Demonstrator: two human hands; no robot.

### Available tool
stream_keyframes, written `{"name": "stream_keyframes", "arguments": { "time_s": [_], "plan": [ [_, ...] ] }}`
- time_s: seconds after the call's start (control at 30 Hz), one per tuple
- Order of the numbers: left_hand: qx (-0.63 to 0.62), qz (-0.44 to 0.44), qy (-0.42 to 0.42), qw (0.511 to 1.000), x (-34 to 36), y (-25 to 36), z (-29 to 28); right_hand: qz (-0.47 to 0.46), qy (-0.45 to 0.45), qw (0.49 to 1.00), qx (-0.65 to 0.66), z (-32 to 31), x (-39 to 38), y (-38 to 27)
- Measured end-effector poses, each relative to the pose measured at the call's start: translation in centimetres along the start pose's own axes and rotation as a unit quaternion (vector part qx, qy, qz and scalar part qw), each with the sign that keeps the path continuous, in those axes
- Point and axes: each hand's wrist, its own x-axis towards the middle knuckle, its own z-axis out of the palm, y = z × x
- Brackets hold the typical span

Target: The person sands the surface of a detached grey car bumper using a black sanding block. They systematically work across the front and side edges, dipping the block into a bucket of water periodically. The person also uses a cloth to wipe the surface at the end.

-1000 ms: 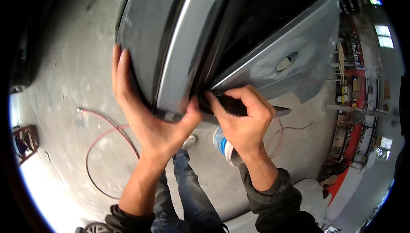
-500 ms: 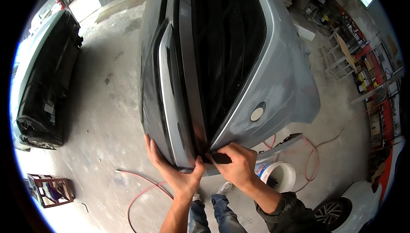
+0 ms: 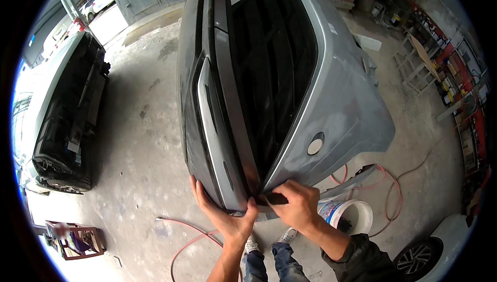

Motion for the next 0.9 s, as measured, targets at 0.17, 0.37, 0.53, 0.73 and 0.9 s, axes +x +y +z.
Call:
{"name": "stream_keyframes", "arguments": {
  "time_s": [0.17, 0.37, 0.53, 0.73, 0.9],
  "plan": [
    [-0.004, 0.009, 0.004, 1.000, 0.1, 0.2, 0.2, 0.015, -0.012, 1.000, -0.006, 0.6, -1.2, 0.2],
    [-0.010, 0.000, 0.000, 1.000, -0.3, 0.1, 0.4, 0.025, -0.003, 1.000, -0.004, 0.5, -1.1, 0.5],
    [-0.027, -0.001, -0.004, 1.000, 0.0, 0.7, 0.3, 0.004, -0.003, 1.000, -0.011, -0.7, 0.5, 0.2],
    [-0.023, 0.000, 0.001, 1.000, 0.3, 0.5, 0.4, 0.004, -0.002, 1.000, -0.006, 0.0, -0.6, 0.3],
    [-0.028, -0.015, -0.003, 0.999, 0.2, 0.5, 0.3, 0.005, 0.002, 1.000, -0.005, 0.3, -0.8, 0.6]
  ]
}}
